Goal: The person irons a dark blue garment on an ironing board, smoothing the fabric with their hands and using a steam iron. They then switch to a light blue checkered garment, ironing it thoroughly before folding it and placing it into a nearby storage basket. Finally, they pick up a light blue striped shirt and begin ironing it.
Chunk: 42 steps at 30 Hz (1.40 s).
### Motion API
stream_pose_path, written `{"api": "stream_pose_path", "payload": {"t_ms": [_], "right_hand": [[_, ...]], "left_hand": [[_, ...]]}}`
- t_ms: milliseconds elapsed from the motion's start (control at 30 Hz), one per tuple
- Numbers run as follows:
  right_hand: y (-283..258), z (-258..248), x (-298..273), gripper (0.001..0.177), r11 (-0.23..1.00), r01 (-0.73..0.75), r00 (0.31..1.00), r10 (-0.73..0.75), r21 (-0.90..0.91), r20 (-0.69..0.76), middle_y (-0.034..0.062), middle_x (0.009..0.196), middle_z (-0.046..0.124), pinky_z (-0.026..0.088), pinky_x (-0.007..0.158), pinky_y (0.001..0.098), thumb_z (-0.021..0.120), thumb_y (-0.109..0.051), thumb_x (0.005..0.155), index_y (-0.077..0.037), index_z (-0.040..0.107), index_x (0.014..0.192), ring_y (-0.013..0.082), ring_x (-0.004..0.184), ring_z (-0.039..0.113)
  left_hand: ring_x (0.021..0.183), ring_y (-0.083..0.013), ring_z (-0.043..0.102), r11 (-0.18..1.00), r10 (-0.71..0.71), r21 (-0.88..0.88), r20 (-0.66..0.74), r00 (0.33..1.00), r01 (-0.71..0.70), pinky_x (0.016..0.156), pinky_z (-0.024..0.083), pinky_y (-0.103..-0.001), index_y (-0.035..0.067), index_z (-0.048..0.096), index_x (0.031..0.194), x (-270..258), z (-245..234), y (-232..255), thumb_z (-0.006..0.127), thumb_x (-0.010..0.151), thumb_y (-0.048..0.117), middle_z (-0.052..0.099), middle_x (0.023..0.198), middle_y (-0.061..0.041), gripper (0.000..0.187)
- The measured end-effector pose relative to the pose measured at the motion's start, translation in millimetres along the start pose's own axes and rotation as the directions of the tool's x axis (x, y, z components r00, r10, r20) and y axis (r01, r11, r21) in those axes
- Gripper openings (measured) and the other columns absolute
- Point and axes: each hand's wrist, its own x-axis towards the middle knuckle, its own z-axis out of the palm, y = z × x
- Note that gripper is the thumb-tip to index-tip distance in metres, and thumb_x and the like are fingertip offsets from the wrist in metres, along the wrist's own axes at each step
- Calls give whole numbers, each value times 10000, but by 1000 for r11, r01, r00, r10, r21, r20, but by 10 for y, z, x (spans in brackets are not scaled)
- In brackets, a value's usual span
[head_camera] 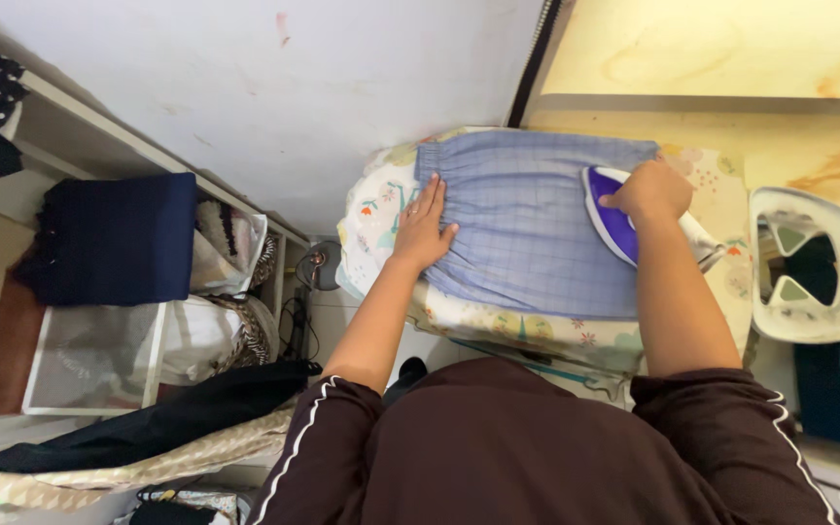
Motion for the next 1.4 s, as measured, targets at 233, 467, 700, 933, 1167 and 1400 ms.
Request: {"api": "stream_pose_path", "payload": {"t_ms": [233, 467, 700, 933, 1167, 1400], "right_hand": [[-1362, -192, -79, 559, 934, 358, 932, -358, 27, 50, 141, 953, 767, 582, 779, 453, 928, -532, 588, -153, 807, 981, 333, 918, 747], [-1731, -64, 151, 515, 943, 329, 944, -327, 47, -42, 138, 949, 777, 573, 780, 436, 911, -503, 693, -114, 793, 1008, 325, 901, 754], [-255, 96, 963, 676, 997, -78, 995, 78, 1, 56, 145, 1111, 765, 568, 811, 432, 934, -573, 648, -115, 779, 1120, 311, 1028, 731], [-337, 29, 998, 776, 998, 60, 973, -65, 29, 219, 185, 1134, 756, 565, 848, 428, 964, -545, 602, -58, 752, 1168, 340, 1029, 735], [-1286, 74, 659, 618, 986, 154, 981, -161, 66, 104, 130, 1110, 765, 576, 860, 428, 949, -495, 623, -102, 796, 1075, 321, 1061, 723], [-144, 102, 1127, 626, 991, -133, 977, 129, 17, 172, 147, 1102, 796, 595, 825, 439, 896, -550, 738, -75, 769, 1126, 304, 1030, 759]], "left_hand": [[1520, -399, 223, 1000, -3, 3, 18, 1000, 3, 1225, 184, -580, 30, 190, 1626, 95, -1, -101, 687, 916, 474, 128, 1715, -114, 974], [1581, -412, 25, 998, -22, 62, 54, 998, 18, 1250, 58, -579, 25, 160, 1623, 99, 12, -106, 660, 923, 489, 81, 1723, -123, 977], [1582, -388, 17, 999, -29, 28, 101, 994, 27, 1253, 49, -578, 35, 124, 1630, 111, 7, -140, 658, 908, 505, 68, 1725, -122, 1014], [1527, -423, 244, 1000, -26, -11, -47, 999, 26, 1227, 197, -572, 53, 372, 1552, 168, -39, -114, 612, 957, 502, 315, 1654, -131, 783], [1404, -397, 410, 991, -64, 107, -112, 992, 76, 1147, 335, -516, 61, 453, 1502, 315, -111, 96, 574, 973, 464, 459, 1516, -114, 676], [1392, -386, 413, 988, -70, 133, -114, 991, 85, 1147, 320, -519, 64, 456, 1505, 296, -49, 61, 564, 982, 444, 459, 1510, -109, 655]]}}
